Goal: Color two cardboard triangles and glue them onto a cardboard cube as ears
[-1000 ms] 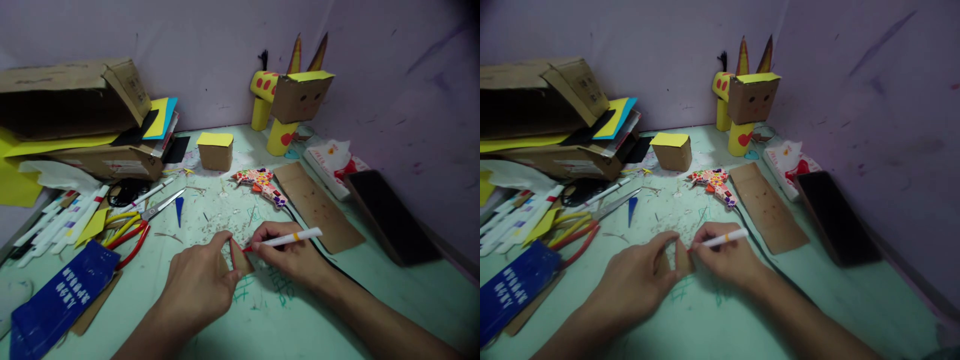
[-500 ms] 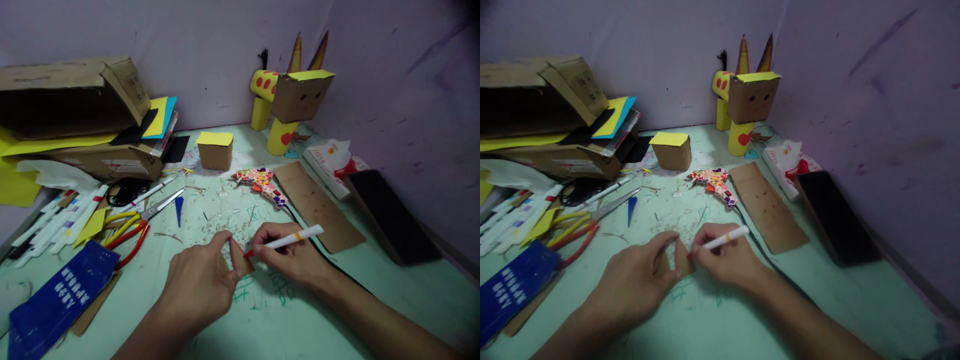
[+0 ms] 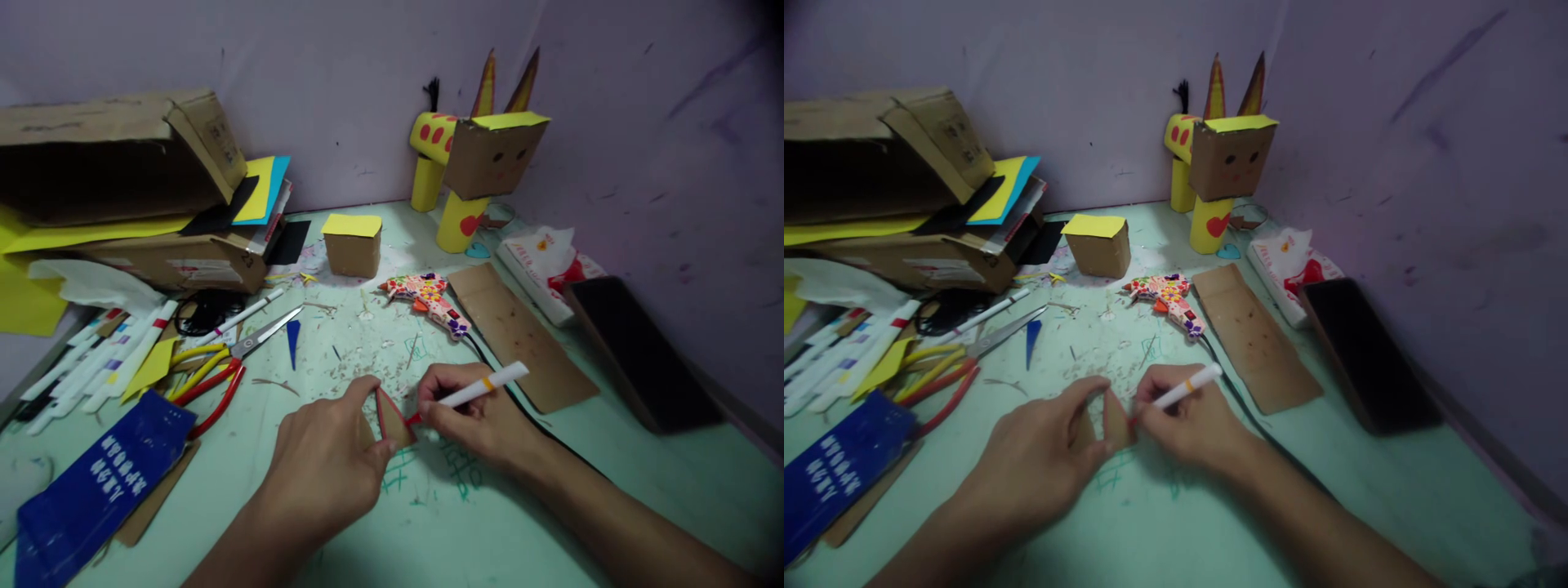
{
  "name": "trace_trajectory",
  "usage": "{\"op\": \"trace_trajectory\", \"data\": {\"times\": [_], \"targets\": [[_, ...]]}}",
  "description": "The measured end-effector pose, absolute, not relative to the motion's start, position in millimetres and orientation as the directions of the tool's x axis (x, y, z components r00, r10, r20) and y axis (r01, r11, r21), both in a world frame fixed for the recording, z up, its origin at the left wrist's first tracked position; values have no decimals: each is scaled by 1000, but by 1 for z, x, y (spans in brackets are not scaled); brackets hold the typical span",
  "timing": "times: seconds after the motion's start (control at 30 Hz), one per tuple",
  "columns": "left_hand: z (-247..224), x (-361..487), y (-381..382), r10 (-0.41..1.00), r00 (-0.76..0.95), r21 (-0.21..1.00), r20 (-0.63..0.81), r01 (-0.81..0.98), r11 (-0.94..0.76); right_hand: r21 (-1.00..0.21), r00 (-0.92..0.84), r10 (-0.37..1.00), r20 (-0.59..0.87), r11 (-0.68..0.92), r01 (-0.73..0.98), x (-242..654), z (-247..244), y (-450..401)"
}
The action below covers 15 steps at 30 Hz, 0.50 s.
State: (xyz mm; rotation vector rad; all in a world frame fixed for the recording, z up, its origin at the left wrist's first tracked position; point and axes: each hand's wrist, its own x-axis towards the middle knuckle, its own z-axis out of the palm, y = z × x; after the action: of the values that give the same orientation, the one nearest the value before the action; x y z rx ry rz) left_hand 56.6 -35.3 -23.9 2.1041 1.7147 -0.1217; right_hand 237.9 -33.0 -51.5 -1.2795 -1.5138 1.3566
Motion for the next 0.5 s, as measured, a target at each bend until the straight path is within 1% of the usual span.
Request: {"op": "trace_trajectory", "data": {"times": [0.13, 0.37, 0.5], "targets": [[-24, 56, -35, 914, 236, 266, -331, 952, -149, -982, -314, 943, -110, -55, 178, 241, -51, -33], [-23, 57, -35, 914, 231, 266, -334, 953, -144, -982, -265, 959, -96, -47, 182, 240, -54, -33], [-24, 56, -36, 916, 235, 270, -327, 951, -148, -980, -323, 942, -93, -30, 197, 240, -54, -33]]}}
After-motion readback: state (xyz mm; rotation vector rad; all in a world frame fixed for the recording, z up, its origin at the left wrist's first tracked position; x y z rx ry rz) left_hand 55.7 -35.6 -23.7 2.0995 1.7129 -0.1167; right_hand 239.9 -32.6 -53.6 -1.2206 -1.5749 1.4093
